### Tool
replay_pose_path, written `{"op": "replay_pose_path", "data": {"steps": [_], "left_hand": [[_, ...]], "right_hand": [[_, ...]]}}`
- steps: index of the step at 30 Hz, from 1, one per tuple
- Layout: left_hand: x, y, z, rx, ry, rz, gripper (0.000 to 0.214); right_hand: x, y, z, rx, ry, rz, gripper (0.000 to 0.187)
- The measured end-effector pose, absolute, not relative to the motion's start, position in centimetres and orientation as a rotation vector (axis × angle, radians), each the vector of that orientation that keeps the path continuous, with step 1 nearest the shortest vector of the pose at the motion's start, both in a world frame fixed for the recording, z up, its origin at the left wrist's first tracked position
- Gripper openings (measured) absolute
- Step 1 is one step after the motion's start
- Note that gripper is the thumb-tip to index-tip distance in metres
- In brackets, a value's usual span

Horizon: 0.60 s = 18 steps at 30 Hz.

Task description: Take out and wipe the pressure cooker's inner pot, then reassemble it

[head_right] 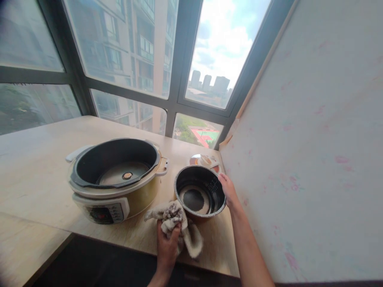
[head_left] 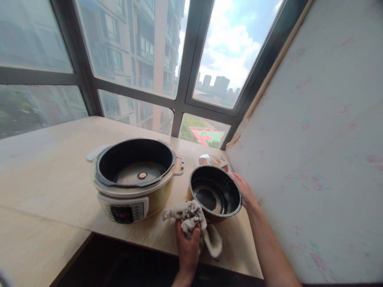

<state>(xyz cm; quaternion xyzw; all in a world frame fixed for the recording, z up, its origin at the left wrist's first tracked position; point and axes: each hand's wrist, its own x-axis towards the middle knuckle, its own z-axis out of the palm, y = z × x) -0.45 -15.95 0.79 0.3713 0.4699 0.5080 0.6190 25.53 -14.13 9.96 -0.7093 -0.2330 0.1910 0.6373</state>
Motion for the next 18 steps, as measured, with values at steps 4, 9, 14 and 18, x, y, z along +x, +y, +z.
{"op": "replay_pose_path", "data": {"steps": [4, 9, 14, 18], "left_hand": [[-0.3, -15.7, 0.0, 0.856, 1.104, 1.15, 0.06], [0.2, -15.6, -1.1, 0.851, 1.149, 1.172, 0.063], [0.4, -16.1, -0.1, 0.847, 1.183, 1.247, 0.053], [0.3, -16.1, 0.2, 0.84, 1.189, 1.263, 0.05]], "right_hand": [[25.4, -13.8, 9.7, -1.613, -0.515, 0.633, 0.044], [24.7, -15.0, 8.8, -1.575, -0.411, 0.626, 0.062], [22.9, -16.5, 8.4, -1.549, -0.289, 0.536, 0.069], [20.9, -17.5, 8.2, -1.514, -0.277, 0.409, 0.066]]}}
